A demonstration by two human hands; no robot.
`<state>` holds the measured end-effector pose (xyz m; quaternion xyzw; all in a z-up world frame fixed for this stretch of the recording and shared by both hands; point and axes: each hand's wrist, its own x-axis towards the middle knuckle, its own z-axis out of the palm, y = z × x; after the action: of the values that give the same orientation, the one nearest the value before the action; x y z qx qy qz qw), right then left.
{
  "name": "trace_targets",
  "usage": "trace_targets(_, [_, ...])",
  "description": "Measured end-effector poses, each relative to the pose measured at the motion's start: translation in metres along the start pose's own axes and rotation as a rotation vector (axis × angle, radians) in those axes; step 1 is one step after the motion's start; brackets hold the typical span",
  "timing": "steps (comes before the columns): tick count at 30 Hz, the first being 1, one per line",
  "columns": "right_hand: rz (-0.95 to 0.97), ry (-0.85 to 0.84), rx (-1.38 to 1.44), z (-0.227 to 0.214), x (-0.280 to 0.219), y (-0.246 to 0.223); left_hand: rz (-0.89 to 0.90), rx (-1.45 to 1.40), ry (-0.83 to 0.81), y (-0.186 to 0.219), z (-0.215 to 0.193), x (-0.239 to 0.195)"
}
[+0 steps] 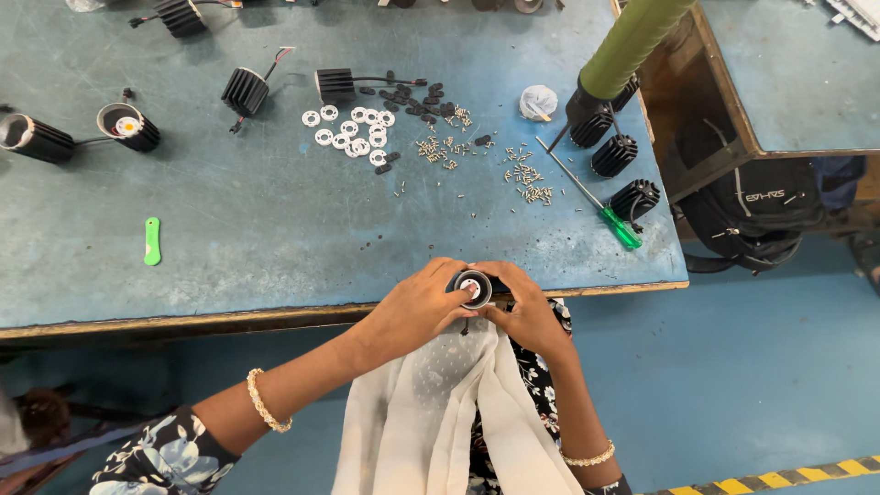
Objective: The person assembles LED lighting components by hand and using an electric screwdriver, placing wires into fixture housings and securing parts with screws.
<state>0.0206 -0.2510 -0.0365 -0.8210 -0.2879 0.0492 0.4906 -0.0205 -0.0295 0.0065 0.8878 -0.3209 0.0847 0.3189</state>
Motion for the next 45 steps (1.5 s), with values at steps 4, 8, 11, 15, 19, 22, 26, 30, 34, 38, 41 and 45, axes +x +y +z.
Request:
trace_targets(4, [-0.031, 0.005, 0.002, 0.001, 0.000, 0.003, 0.019, 0.107, -0.021, 0.002, 0.000, 0.003])
trace_targets(8, [-0.005, -0.002, -0.017, -0.001, 0.000, 0.001, -0.043, 0.378, 0.006, 0.018, 0.011, 0.003])
trace_targets(11, [-0.006, -0.006, -0.015, -0.002, 0.001, -0.003, -0.080, 0.559, -0.017, 0.028, 0.020, 0.003])
trace_targets(15, [-0.005, -0.005, -0.010, -0.003, 0.001, -0.007, -0.089, 0.470, 0.031, 0.027, 0.022, 0.002])
trace_targets(19, [-0.027, 0.008, -0.002, -0.004, 0.002, -0.010, -0.086, 0.279, 0.067, 0.023, 0.015, -0.001])
trace_targets(22, [-0.008, -0.002, 0.043, -0.005, 0.003, -0.010, -0.106, 0.080, 0.102, 0.022, 0.008, -0.003])
trace_targets(26, [0.037, -0.002, 0.061, -0.005, 0.002, -0.011, -0.116, 0.076, 0.101, 0.024, 0.006, -0.003])
trace_targets(30, [0.042, 0.010, 0.079, -0.005, 0.003, -0.013, -0.091, 0.191, 0.087, 0.023, 0.010, -0.001])
trace_targets(34, [0.058, 0.017, 0.062, -0.004, 0.004, -0.015, -0.077, 0.354, 0.067, 0.021, 0.016, 0.002])
trace_targets(38, [0.057, 0.003, 0.043, -0.005, 0.004, -0.014, -0.077, 0.277, 0.074, 0.019, 0.016, 0.002])
trace_targets(41, [0.014, 0.005, 0.017, -0.005, 0.005, -0.012, -0.047, 0.256, 0.040, 0.022, 0.013, 0.001])
trace_targets(45, [-0.046, -0.006, -0.002, -0.006, 0.006, -0.012, -0.010, 0.288, -0.001, 0.024, 0.011, 0.003])
